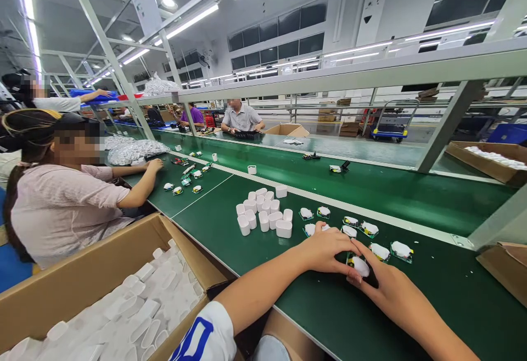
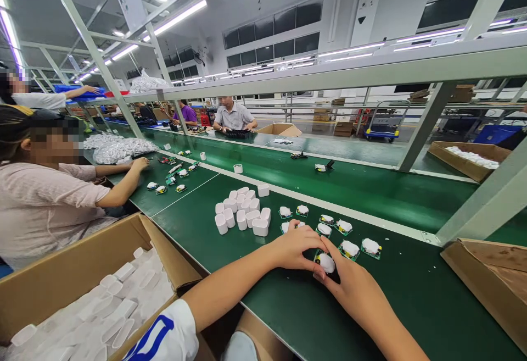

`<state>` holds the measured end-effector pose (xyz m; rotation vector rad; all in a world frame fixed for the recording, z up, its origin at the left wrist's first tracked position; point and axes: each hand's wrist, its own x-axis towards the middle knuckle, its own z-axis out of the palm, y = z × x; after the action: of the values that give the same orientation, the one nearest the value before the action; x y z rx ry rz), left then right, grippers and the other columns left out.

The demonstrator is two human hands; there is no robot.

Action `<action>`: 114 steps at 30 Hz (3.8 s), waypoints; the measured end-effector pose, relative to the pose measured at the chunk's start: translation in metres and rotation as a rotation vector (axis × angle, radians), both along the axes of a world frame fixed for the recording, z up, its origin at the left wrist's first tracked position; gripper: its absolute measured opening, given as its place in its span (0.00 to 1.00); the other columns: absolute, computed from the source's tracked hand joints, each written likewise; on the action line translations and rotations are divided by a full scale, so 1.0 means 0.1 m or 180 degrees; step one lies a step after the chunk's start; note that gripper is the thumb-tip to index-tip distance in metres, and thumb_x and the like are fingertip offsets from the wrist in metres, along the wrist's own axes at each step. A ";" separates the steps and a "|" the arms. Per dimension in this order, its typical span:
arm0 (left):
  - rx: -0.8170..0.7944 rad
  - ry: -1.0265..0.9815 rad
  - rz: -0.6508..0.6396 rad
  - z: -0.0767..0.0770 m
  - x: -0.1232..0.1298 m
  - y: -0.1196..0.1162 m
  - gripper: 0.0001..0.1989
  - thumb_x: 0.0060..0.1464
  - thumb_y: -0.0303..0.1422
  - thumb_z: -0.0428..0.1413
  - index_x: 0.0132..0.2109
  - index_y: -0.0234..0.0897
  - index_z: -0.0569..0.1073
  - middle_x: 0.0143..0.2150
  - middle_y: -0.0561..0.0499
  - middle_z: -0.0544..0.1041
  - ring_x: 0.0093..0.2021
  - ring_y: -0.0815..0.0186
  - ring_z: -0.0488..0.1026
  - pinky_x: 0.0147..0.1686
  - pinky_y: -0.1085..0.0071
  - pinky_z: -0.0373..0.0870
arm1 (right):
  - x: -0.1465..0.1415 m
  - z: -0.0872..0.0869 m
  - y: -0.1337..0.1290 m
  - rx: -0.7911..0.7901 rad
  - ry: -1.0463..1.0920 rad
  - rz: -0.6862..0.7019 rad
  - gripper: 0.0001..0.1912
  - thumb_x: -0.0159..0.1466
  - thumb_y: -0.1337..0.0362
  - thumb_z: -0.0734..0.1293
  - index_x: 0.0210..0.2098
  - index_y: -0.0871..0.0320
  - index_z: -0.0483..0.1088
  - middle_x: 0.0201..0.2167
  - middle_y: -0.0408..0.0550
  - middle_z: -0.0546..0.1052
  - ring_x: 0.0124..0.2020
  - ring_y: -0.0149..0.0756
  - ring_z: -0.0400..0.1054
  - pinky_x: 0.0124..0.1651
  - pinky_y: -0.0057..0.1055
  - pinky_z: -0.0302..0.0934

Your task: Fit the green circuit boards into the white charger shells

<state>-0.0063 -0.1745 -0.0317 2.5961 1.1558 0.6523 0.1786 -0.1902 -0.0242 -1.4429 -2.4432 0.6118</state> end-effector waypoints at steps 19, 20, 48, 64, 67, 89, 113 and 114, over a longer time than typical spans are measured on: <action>-0.0171 -0.0111 0.0022 0.01 0.00 -0.01 0.22 0.49 0.52 0.54 0.46 0.45 0.71 0.45 0.51 0.76 0.48 0.59 0.67 0.52 0.55 0.48 | 0.03 0.03 0.02 0.0306 -0.0124 -0.0058 0.26 0.59 0.53 0.60 0.56 0.51 0.64 0.45 0.49 0.77 0.44 0.48 0.72 0.39 0.38 0.65; -0.0216 -0.0150 0.0046 0.03 0.00 -0.01 0.22 0.49 0.52 0.55 0.47 0.46 0.71 0.46 0.51 0.76 0.49 0.59 0.67 0.52 0.55 0.48 | 0.04 0.03 0.03 0.0348 -0.0093 -0.0048 0.25 0.59 0.53 0.60 0.55 0.51 0.65 0.46 0.49 0.77 0.44 0.48 0.72 0.40 0.38 0.65; -0.0190 -0.0466 0.0780 0.11 -0.07 -0.04 0.12 0.60 0.38 0.47 0.47 0.43 0.70 0.48 0.50 0.74 0.51 0.60 0.65 0.56 0.55 0.50 | 0.44 0.23 0.25 -0.0001 -0.1158 -0.0748 0.16 0.55 0.58 0.68 0.41 0.58 0.73 0.42 0.53 0.76 0.41 0.44 0.71 0.35 0.31 0.60; -0.0210 -0.0461 0.0767 0.09 -0.05 -0.05 0.12 0.60 0.36 0.46 0.47 0.43 0.70 0.45 0.51 0.75 0.50 0.62 0.67 0.56 0.56 0.51 | 0.34 0.22 0.20 -0.0061 -0.1104 -0.0838 0.17 0.58 0.55 0.65 0.43 0.57 0.73 0.45 0.52 0.75 0.42 0.43 0.70 0.35 0.30 0.60; -0.0225 -0.0438 0.0765 0.10 -0.05 -0.05 0.12 0.60 0.37 0.46 0.47 0.43 0.70 0.46 0.50 0.75 0.51 0.61 0.66 0.56 0.56 0.51 | 0.31 0.22 0.18 -0.0130 -0.1159 -0.0923 0.21 0.58 0.52 0.65 0.47 0.56 0.71 0.46 0.53 0.75 0.44 0.45 0.70 0.35 0.31 0.61; -0.0236 -0.0431 0.0595 0.08 -0.03 -0.05 0.10 0.60 0.36 0.47 0.47 0.42 0.69 0.45 0.52 0.75 0.49 0.62 0.67 0.52 0.57 0.50 | 0.37 0.22 0.19 -0.0076 -0.0949 -0.0806 0.15 0.57 0.57 0.66 0.42 0.56 0.72 0.44 0.51 0.74 0.42 0.43 0.69 0.34 0.31 0.59; 0.0541 0.0228 -0.0610 0.02 0.07 -0.18 0.10 0.60 0.36 0.47 0.45 0.42 0.68 0.40 0.54 0.76 0.42 0.66 0.67 0.37 0.66 0.54 | 0.80 0.24 1.96 0.0704 -0.0587 -0.2397 0.29 0.59 0.64 0.60 0.58 0.75 0.58 0.56 0.79 0.57 0.58 0.66 0.56 0.55 0.55 0.51; 0.0608 0.0274 -0.0625 0.01 0.08 -0.17 0.10 0.60 0.37 0.47 0.46 0.42 0.68 0.40 0.54 0.76 0.41 0.66 0.67 0.35 0.66 0.54 | 0.82 0.18 2.02 0.0703 -0.0503 -0.2416 0.29 0.60 0.63 0.60 0.58 0.73 0.58 0.56 0.79 0.58 0.58 0.66 0.55 0.54 0.58 0.50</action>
<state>0.0012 -0.1918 -0.0310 2.8769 0.8833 0.6419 0.2610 0.0119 -0.0061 -2.1692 -1.7509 0.0586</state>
